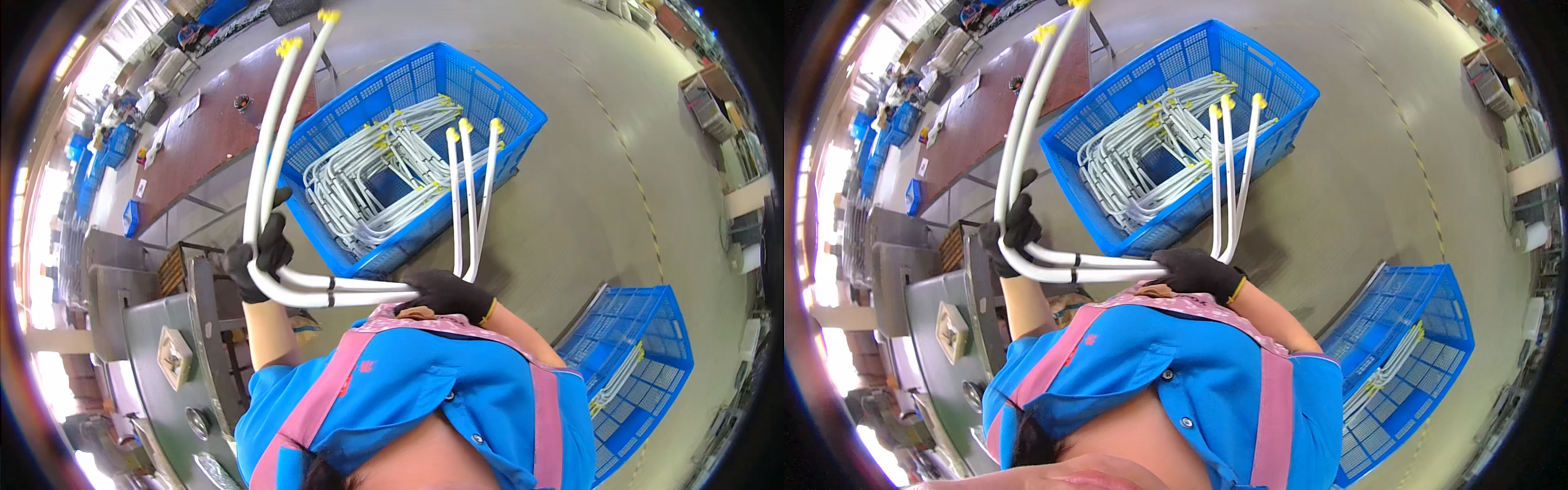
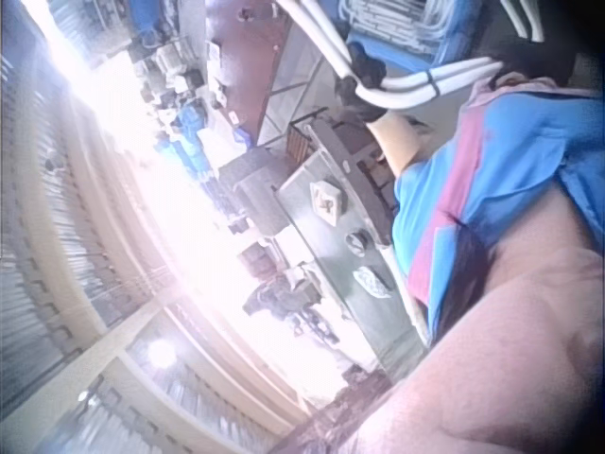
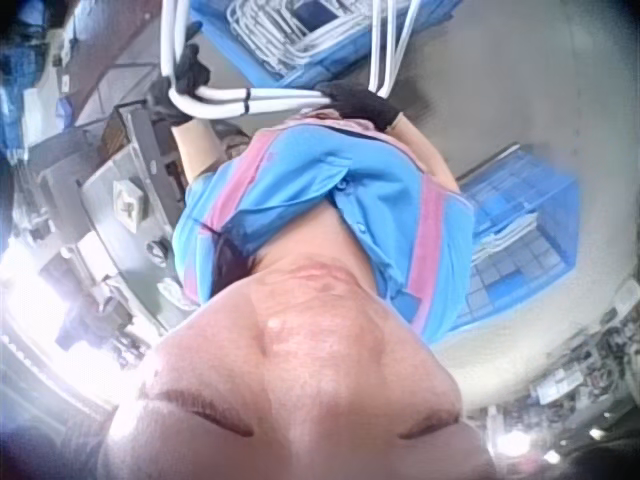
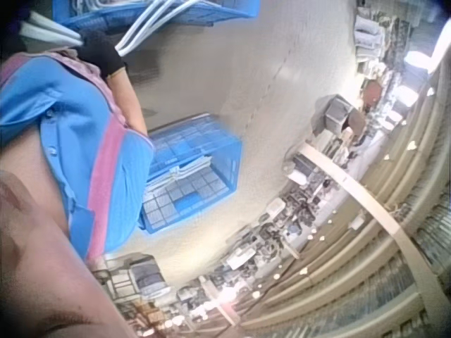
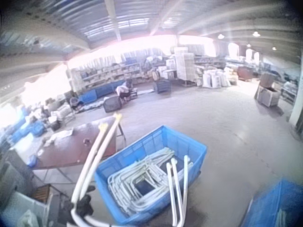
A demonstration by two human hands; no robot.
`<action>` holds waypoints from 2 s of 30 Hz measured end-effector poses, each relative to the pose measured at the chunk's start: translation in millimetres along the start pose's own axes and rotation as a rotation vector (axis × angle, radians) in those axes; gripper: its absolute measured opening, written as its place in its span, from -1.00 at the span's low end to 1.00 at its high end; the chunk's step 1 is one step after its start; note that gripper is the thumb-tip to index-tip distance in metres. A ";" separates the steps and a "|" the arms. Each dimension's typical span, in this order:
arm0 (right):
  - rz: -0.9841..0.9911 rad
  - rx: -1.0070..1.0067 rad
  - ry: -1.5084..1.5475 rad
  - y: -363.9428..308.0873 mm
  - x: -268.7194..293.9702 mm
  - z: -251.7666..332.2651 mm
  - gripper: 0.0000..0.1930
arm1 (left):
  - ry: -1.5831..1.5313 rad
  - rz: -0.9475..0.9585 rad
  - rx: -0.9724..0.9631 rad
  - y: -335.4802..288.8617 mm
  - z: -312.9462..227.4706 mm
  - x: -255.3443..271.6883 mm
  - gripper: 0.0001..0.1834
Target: The person repeatedly picks white poles with yellow tips from a blue crate, inserts them into a machine to attach small components, and returns them to the crate. The process is repeated multiple times throughout the clip.
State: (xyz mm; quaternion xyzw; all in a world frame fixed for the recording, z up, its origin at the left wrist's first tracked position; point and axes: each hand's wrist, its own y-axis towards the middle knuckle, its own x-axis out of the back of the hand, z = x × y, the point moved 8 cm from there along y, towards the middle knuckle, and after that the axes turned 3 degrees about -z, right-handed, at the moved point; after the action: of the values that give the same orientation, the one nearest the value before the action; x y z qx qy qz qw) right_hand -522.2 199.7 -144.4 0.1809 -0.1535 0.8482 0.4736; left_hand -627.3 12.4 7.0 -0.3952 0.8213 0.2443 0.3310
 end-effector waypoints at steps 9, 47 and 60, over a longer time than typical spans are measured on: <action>0.116 0.037 -0.121 2.3 -4.3 -14.8 -0.49 | 0.013 0.279 -0.033 -52.3 7.2 -24.8 0.01; -0.334 -0.033 0.545 -70.5 93.6 -26.3 -0.60 | -0.024 0.218 0.196 54.6 50.2 -121.7 -0.14; -0.803 -0.096 1.730 -16.2 34.8 -224.6 -0.29 | -0.095 0.336 0.522 40.3 68.0 -164.0 -0.22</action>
State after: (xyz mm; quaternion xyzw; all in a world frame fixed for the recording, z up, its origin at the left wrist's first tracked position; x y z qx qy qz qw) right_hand -561.4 330.9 -326.6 -0.4895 0.2890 0.4551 0.6854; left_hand -559.3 160.2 88.5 -0.1440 0.8937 0.0947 0.4143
